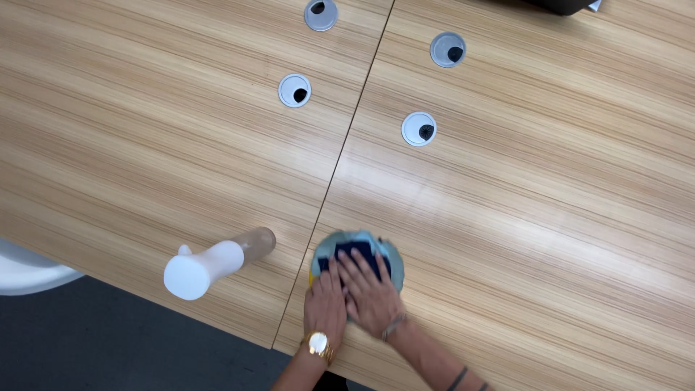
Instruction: The person sprays a wooden desk and wipes it with a cloth, then places decorative stickers on its surface.
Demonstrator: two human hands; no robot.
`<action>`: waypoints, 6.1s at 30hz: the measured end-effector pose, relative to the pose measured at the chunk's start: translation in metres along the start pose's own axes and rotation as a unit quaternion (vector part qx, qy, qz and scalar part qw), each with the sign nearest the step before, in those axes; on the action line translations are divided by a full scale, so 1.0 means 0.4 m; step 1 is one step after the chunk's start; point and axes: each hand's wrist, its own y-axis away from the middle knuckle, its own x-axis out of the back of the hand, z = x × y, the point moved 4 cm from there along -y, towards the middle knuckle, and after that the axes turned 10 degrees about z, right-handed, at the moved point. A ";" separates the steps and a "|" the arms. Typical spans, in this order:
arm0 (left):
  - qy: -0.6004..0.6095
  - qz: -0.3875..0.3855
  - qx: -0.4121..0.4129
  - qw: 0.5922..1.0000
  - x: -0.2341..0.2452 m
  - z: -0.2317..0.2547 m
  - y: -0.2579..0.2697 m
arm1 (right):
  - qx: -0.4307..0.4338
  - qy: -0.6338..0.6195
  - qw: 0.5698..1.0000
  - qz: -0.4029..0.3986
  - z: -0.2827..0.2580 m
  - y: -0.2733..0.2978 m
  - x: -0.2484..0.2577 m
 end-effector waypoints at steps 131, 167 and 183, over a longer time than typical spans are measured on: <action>0.233 0.247 -0.015 0.941 0.377 0.217 -0.561 | -0.325 0.101 0.923 0.181 1.129 -0.222 0.433; 0.434 0.205 0.188 0.857 0.176 -0.353 0.248 | 0.004 0.047 0.997 0.059 -0.167 -0.171 0.011; 0.439 0.231 0.203 0.844 0.136 -0.711 0.447 | -0.089 -0.391 0.896 0.191 -0.373 -0.408 0.201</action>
